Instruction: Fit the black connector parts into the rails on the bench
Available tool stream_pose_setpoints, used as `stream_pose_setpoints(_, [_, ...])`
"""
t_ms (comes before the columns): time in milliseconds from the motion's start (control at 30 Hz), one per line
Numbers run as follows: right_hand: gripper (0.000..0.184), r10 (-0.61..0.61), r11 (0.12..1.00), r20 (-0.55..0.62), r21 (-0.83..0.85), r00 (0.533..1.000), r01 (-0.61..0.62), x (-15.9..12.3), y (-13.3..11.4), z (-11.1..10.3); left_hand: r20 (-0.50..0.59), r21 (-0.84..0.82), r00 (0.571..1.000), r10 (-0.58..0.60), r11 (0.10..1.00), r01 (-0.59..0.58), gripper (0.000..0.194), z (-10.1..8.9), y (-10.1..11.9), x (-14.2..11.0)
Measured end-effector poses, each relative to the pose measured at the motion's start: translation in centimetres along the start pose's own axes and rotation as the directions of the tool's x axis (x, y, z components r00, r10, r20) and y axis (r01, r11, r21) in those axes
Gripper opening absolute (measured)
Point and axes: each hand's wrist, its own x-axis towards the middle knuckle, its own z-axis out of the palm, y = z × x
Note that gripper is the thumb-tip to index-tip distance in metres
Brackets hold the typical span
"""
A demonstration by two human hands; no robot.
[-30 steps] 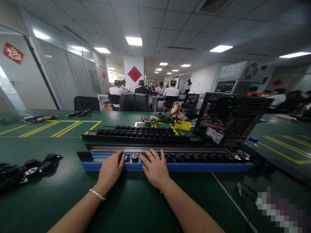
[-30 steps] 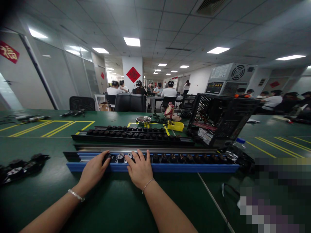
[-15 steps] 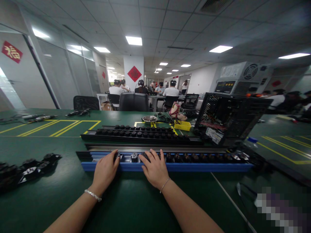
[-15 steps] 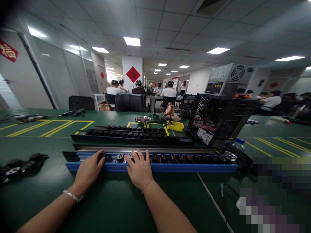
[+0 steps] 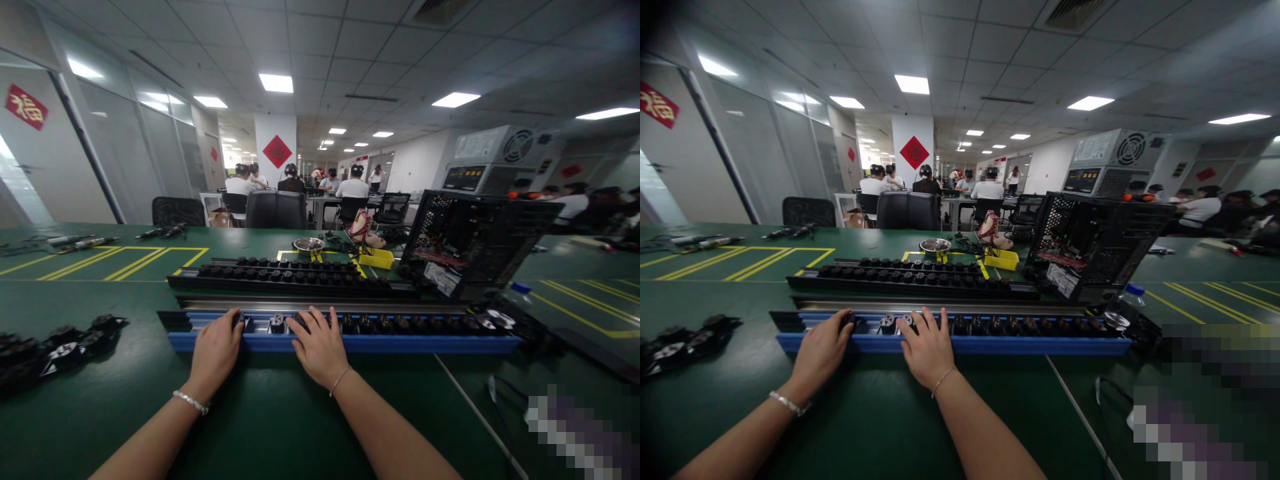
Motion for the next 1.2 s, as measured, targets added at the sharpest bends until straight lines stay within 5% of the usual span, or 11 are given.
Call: stream_pose_setpoints(1200, [0.039,0.008,1.0,0.004,0.002,1.0,-0.008,0.0,-0.1,-0.1,-0.018,0.049,0.987,-0.159,0.986,0.16,0.043,0.0,-1.4,0.4])
